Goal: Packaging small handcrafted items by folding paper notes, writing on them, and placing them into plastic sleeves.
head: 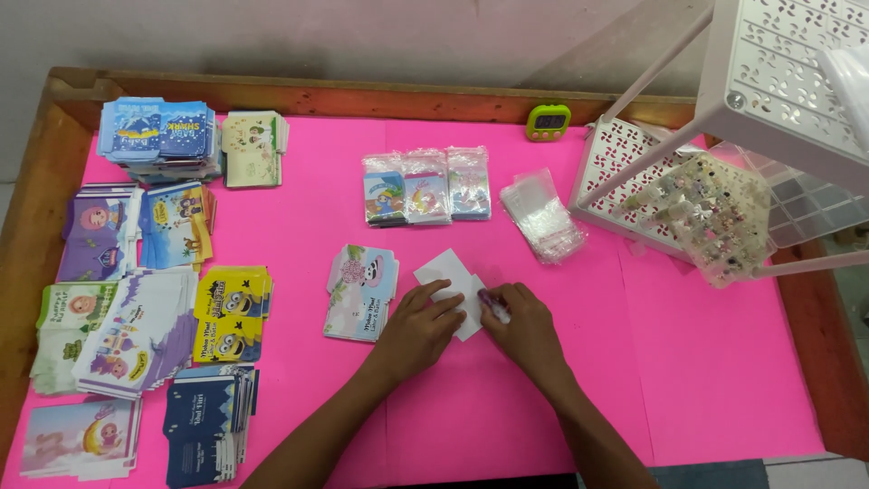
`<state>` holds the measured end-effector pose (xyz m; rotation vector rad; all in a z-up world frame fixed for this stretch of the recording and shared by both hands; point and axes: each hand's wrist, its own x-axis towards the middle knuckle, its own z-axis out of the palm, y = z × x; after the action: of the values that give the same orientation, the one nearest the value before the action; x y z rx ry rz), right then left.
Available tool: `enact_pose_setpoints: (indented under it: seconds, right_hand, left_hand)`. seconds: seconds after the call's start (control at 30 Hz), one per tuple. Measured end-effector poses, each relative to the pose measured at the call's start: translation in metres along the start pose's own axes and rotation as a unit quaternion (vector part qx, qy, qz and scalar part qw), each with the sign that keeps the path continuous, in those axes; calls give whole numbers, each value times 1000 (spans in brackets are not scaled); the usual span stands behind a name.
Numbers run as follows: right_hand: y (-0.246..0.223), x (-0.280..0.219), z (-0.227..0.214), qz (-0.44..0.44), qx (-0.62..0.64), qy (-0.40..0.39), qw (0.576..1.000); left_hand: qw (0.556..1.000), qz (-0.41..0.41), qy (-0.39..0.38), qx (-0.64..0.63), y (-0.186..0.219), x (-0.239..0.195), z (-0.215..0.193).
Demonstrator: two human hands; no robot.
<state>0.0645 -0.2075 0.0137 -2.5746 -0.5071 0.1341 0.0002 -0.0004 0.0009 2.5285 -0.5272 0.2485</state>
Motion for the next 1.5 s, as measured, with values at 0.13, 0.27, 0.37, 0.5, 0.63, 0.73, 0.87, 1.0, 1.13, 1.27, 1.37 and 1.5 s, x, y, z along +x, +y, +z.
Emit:
enact_pose_setpoints:
  seconds: [0.13, 0.27, 0.37, 0.5, 0.63, 0.73, 0.87, 1.0, 1.13, 1.27, 1.37, 1.5]
  right_hand:
    - [3, 21, 16, -11, 30, 28, 999]
    - [1, 16, 11, 12, 29, 12, 999]
    - [2, 12, 6, 39, 33, -8, 999]
    - [4, 20, 16, 44, 33, 9, 998]
    - [3, 29, 18, 28, 54, 28, 998]
    - [0, 17, 9, 27, 44, -10, 999]
    - [-17, -20, -7, 58, -36, -29, 997]
    - [-4, -52, 18, 41, 4, 6, 999]
    - [-21, -45, -16, 14, 78, -83, 993]
    - [-18, -19, -56, 204, 192, -73, 957]
    - [8, -4, -70, 268, 227, 45, 935]
    - [47, 13, -74, 253, 269, 210, 905]
  left_hand:
    - [1000, -3, -2, -1, 0, 0, 1]
    - [1000, -1, 3, 2, -2, -1, 5]
    - [1000, -3, 7, -2, -3, 0, 3]
    - [1000, 8, 7, 0, -3, 0, 5]
    - [1000, 3, 3, 1, -1, 0, 6]
    - [1000, -2, 1, 10, -1, -1, 8]
    - [1000, 4, -3, 6, -2, -1, 5]
    - [992, 60, 112, -25, -9, -4, 21]
    - [993, 61, 99, -33, -9, -3, 17]
    - [994, 69, 84, -16, -11, -3, 14]
    - [994, 79, 78, -13, -10, -2, 10]
    - [993, 90, 73, -22, -13, -2, 11]
